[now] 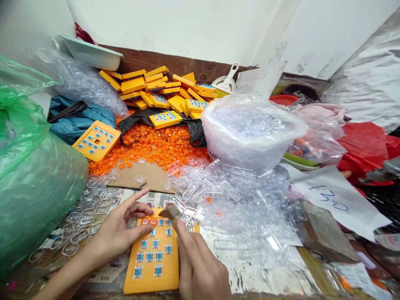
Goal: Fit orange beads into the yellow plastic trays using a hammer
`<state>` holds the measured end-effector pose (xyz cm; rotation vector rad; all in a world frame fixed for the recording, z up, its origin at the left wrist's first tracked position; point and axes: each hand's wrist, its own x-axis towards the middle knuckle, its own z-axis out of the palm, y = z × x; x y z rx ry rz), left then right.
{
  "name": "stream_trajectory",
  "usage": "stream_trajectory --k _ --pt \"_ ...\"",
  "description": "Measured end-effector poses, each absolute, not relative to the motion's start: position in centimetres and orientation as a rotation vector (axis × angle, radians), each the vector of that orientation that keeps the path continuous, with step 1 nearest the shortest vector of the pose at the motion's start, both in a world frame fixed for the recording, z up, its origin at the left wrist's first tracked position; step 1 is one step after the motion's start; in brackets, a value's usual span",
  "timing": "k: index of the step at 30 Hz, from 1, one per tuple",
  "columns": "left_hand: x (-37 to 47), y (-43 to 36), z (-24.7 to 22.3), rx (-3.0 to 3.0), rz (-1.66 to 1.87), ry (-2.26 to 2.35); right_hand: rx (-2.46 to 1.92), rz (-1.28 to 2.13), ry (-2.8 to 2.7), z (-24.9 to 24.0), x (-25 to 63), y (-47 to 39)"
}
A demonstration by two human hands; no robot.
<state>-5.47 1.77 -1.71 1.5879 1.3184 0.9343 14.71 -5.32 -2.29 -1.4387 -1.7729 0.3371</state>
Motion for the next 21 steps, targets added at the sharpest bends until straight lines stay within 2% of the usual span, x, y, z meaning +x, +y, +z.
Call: stream_trajectory --k 5,8,15,21 --pt "-5.1 7.7 -0.6 2.039 0.882 1.540 -1.679 0.877 -0.963 -2.9 14.8 -6.1" --pt "-3.9 12.0 -1.0 2.131 0.800 1.589 -1.615 1.063 -0.786 -3.3 15.0 -6.3" --pt "-1.8 15.5 -2.4 2.243 0.590 1.525 -1.519 1.085 -0.736 -4.0 15.2 -6.3" --pt "-2.7 14.0 -1.6 2.170 0.617 1.525 -1.585 1.017 -0.879 -4.4 15.4 -6.6"
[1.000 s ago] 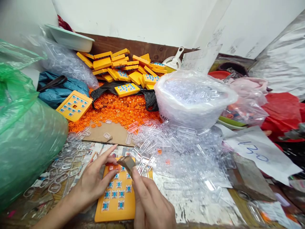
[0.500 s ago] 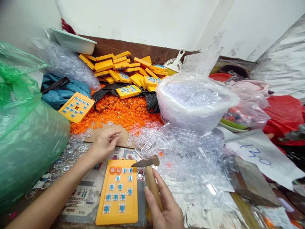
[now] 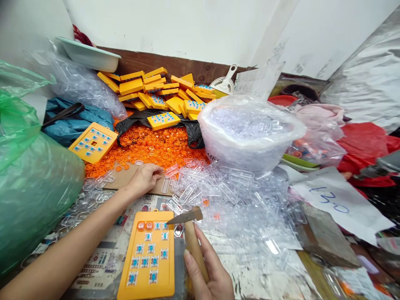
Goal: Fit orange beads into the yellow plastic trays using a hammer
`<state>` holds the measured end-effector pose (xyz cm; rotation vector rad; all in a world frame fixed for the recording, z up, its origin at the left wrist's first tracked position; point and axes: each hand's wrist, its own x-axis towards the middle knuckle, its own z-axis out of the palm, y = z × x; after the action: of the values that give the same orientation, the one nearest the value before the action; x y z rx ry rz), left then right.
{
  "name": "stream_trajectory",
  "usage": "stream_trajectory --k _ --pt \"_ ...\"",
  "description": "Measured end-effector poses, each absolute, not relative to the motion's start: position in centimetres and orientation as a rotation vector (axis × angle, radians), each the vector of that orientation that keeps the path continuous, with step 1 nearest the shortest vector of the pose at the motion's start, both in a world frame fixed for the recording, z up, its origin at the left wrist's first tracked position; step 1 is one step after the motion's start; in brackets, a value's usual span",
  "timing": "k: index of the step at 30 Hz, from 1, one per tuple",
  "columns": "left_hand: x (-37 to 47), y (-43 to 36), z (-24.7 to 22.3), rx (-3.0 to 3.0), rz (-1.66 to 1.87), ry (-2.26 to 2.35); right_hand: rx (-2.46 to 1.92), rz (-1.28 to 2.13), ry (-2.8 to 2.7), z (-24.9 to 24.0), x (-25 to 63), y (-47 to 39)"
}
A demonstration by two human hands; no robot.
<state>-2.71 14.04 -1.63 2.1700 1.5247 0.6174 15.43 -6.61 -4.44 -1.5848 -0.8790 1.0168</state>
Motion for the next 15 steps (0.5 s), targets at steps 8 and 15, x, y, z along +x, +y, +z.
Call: stream_trajectory --k 8,15 --pt "-3.3 2.7 -0.1 2.013 0.826 1.303 -1.492 0.363 -1.642 -2.7 16.7 -6.2" --pt "-2.6 0.7 -2.5 2.028 0.938 1.316 -1.342 0.271 -1.874 -1.7 15.7 -5.7"
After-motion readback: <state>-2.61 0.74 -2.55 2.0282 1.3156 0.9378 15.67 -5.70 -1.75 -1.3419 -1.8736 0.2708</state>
